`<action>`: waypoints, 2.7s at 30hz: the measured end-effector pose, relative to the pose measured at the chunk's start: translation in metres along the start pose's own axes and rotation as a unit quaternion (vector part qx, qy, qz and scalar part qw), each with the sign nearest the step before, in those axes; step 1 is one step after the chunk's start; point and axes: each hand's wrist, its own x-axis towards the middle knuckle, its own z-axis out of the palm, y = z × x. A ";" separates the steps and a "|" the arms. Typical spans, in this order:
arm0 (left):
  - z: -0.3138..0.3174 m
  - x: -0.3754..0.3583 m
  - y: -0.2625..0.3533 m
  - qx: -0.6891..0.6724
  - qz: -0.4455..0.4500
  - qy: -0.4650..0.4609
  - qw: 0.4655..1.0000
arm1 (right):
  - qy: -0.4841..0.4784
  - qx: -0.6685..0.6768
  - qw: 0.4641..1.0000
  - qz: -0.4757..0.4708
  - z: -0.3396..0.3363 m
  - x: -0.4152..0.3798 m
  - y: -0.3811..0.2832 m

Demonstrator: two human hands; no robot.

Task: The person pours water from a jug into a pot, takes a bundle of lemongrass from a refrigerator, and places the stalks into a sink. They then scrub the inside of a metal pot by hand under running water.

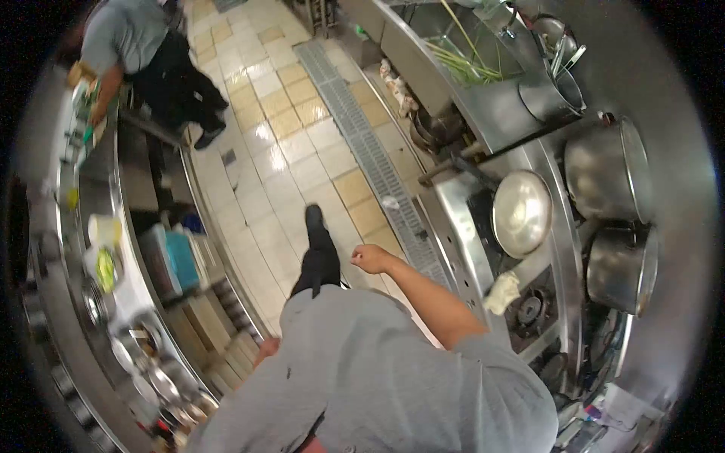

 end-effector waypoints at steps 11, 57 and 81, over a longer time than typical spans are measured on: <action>-0.503 0.426 0.007 -0.506 -0.258 0.300 0.766 | 0.151 0.382 0.855 0.318 -0.149 0.157 0.101; -0.994 1.198 0.261 0.307 0.290 0.074 0.904 | 0.600 0.755 0.187 0.184 -0.327 0.549 0.568; -0.991 1.205 0.265 0.319 0.319 0.038 0.892 | 0.654 0.723 0.101 0.201 -0.318 0.500 0.507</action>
